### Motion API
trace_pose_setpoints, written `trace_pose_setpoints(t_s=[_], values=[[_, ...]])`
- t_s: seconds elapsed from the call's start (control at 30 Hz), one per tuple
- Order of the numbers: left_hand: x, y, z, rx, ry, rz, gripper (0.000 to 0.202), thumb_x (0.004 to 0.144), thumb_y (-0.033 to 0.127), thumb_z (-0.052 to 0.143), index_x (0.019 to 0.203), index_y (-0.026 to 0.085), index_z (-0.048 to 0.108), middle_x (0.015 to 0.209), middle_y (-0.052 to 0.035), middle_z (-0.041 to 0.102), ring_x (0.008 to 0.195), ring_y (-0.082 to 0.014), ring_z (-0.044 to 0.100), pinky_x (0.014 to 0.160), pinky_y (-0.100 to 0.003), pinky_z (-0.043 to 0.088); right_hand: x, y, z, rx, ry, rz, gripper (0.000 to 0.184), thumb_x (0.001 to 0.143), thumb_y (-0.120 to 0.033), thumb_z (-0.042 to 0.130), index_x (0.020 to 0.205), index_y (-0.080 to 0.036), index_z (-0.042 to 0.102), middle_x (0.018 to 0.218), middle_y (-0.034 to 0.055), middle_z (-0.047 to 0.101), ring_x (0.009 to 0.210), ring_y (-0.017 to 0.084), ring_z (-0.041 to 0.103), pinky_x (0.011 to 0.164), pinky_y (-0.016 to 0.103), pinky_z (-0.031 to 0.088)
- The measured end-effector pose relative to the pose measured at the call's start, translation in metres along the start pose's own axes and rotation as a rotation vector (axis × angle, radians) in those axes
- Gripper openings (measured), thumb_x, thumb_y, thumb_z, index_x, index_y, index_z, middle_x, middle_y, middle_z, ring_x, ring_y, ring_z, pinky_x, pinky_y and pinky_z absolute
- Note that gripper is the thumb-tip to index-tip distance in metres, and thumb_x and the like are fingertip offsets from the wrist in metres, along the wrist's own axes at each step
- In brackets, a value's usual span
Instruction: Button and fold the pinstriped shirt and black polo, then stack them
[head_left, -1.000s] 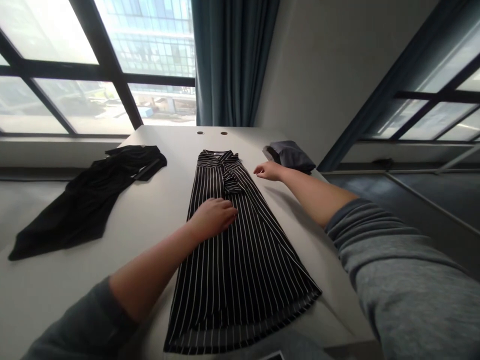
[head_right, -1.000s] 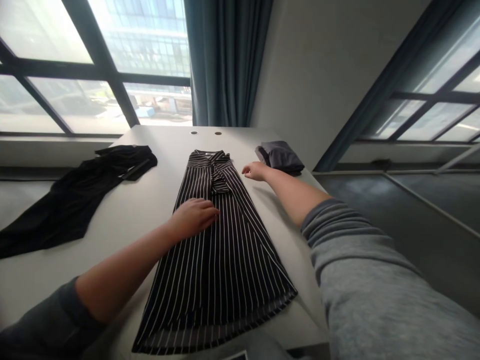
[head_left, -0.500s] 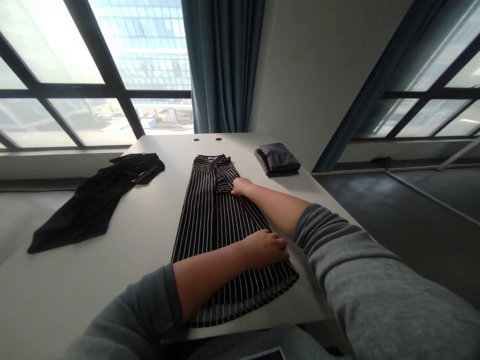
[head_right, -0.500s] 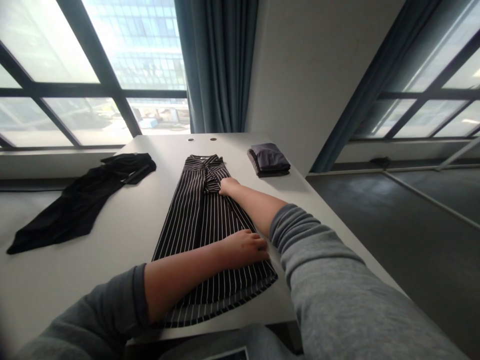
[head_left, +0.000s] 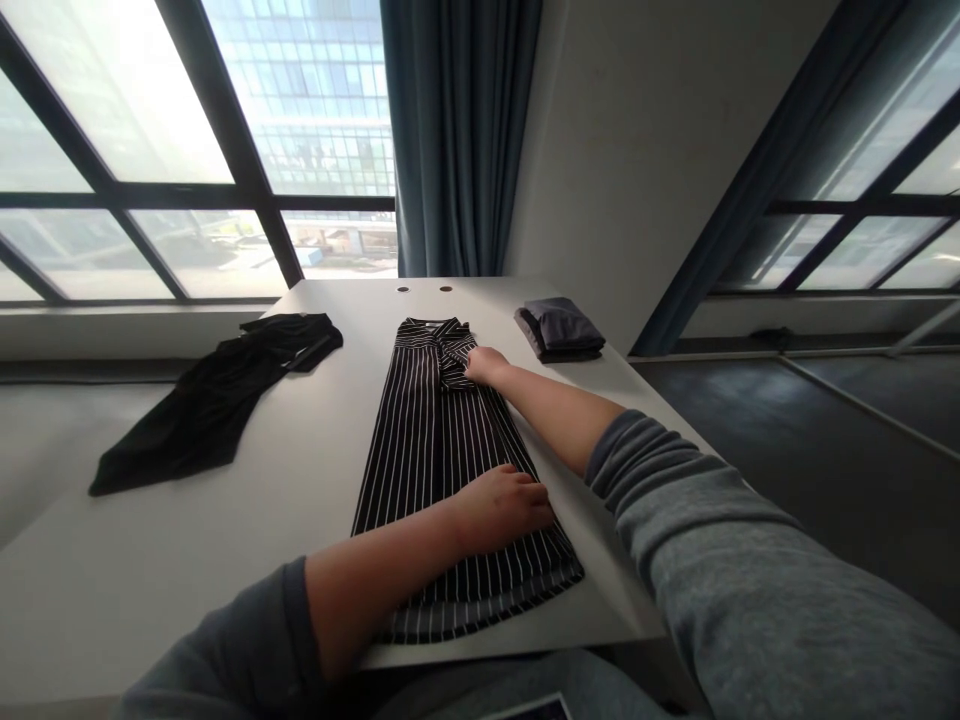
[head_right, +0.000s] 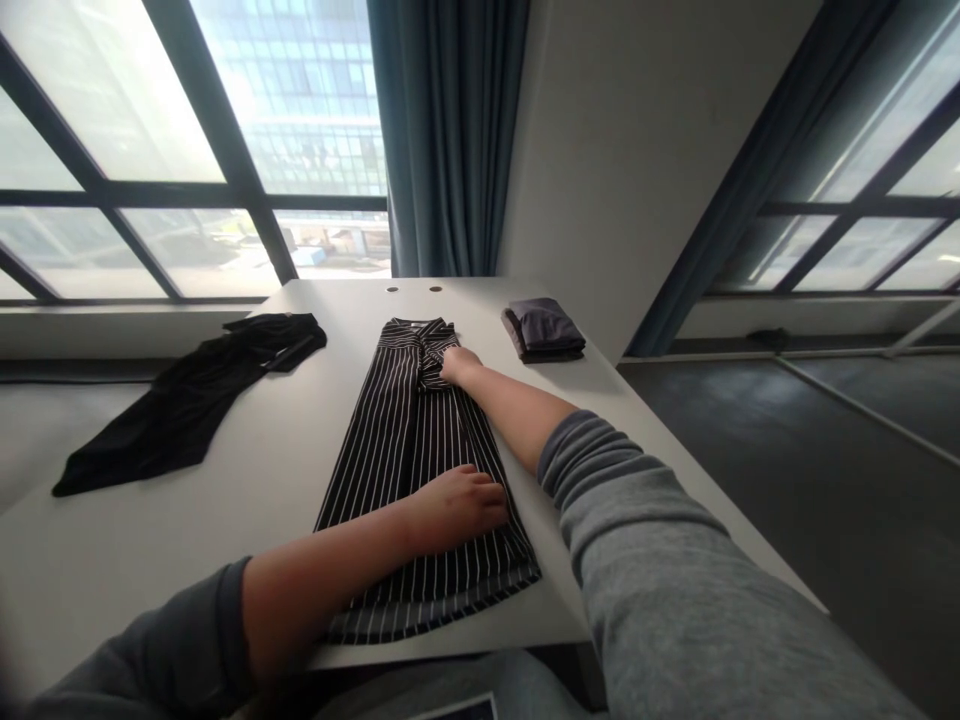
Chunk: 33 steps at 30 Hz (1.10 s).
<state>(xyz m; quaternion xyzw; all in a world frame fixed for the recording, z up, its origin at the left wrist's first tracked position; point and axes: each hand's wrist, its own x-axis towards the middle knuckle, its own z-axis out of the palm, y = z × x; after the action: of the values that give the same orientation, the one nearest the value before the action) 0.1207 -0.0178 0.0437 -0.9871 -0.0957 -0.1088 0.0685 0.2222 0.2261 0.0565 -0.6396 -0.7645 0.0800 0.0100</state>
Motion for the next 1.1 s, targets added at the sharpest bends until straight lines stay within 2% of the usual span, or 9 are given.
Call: trace_pose_setpoints(t_s=[0.23, 0.47, 0.6, 0.73, 0.9, 1.0, 1.1], values=[[-0.055, 0.014, -0.024, -0.004, -0.014, -0.093, 0.014, 0.103, 0.027, 0.06, 0.092, 0.02, 0.065, 0.092, -0.004, 0.066, 0.081, -0.018, 0.06, 0.07, -0.035, 0.042, 0.002, -0.032, 0.006, 0.027, 0.007, -0.017, 0.03, 0.083, -0.029, 0.076, 0.109, -0.015, 0.078, 0.115, 0.015, 0.077, 0.106, 0.027, 0.072, 0.085, 0.027, 0.055], [-0.094, 0.018, -0.03, -0.005, -0.061, -0.167, 0.014, 0.103, 0.027, 0.059, 0.092, 0.021, 0.065, 0.091, -0.0026, 0.065, 0.082, -0.018, 0.059, 0.074, -0.035, 0.042, 0.012, -0.058, 0.027, 0.062, 0.002, -0.003, 0.03, 0.084, -0.032, 0.075, 0.109, -0.015, 0.078, 0.115, 0.0145, 0.077, 0.105, 0.027, 0.073, 0.084, 0.027, 0.055], [-0.107, 0.016, -0.03, -0.027, -0.097, -0.232, 0.013, 0.102, 0.026, 0.061, 0.091, 0.021, 0.066, 0.092, -0.0025, 0.067, 0.083, -0.0181, 0.061, 0.076, -0.035, 0.043, 0.017, -0.059, 0.04, 0.077, 0.007, 0.015, 0.031, 0.088, -0.034, 0.071, 0.112, -0.015, 0.077, 0.118, 0.0153, 0.076, 0.108, 0.029, 0.072, 0.086, 0.029, 0.055], [-0.118, 0.015, -0.03, -0.074, -0.141, -0.272, 0.012, 0.101, 0.025, 0.062, 0.09, 0.021, 0.066, 0.094, -0.0017, 0.069, 0.087, -0.019, 0.064, 0.078, -0.035, 0.044, 0.018, -0.055, 0.053, 0.106, 0.015, 0.018, 0.033, 0.096, -0.039, 0.059, 0.112, -0.015, 0.076, 0.121, 0.0157, 0.075, 0.11, 0.029, 0.071, 0.088, 0.031, 0.054], [-0.13, 0.016, -0.029, -0.129, -0.164, -0.359, 0.012, 0.101, 0.025, 0.06, 0.092, 0.021, 0.067, 0.098, -0.0022, 0.07, 0.091, -0.0197, 0.064, 0.08, -0.036, 0.043, 0.009, -0.048, 0.067, 0.147, 0.06, -0.016, 0.028, 0.098, -0.028, 0.052, 0.11, -0.018, 0.075, 0.116, 0.0122, 0.076, 0.105, 0.027, 0.07, 0.087, 0.031, 0.052], [-0.133, 0.02, -0.03, -0.213, -0.19, -0.378, 0.017, 0.099, 0.035, 0.064, 0.092, 0.021, 0.069, 0.098, -0.0024, 0.071, 0.092, -0.0207, 0.065, 0.083, -0.036, 0.043, -0.005, -0.046, 0.072, 0.171, 0.113, -0.057, 0.029, 0.098, -0.022, 0.049, 0.112, -0.017, 0.073, 0.115, 0.0119, 0.075, 0.104, 0.026, 0.069, 0.089, 0.033, 0.052], [-0.131, 0.029, -0.032, -0.287, -0.205, -0.401, 0.027, 0.098, 0.048, 0.065, 0.096, 0.022, 0.071, 0.095, -0.0026, 0.07, 0.092, -0.0216, 0.065, 0.086, -0.037, 0.043, -0.023, -0.045, 0.071, 0.202, 0.185, -0.121, 0.034, 0.1, -0.017, 0.043, 0.12, -0.017, 0.07, 0.125, 0.0123, 0.07, 0.113, 0.024, 0.065, 0.099, 0.032, 0.049]])
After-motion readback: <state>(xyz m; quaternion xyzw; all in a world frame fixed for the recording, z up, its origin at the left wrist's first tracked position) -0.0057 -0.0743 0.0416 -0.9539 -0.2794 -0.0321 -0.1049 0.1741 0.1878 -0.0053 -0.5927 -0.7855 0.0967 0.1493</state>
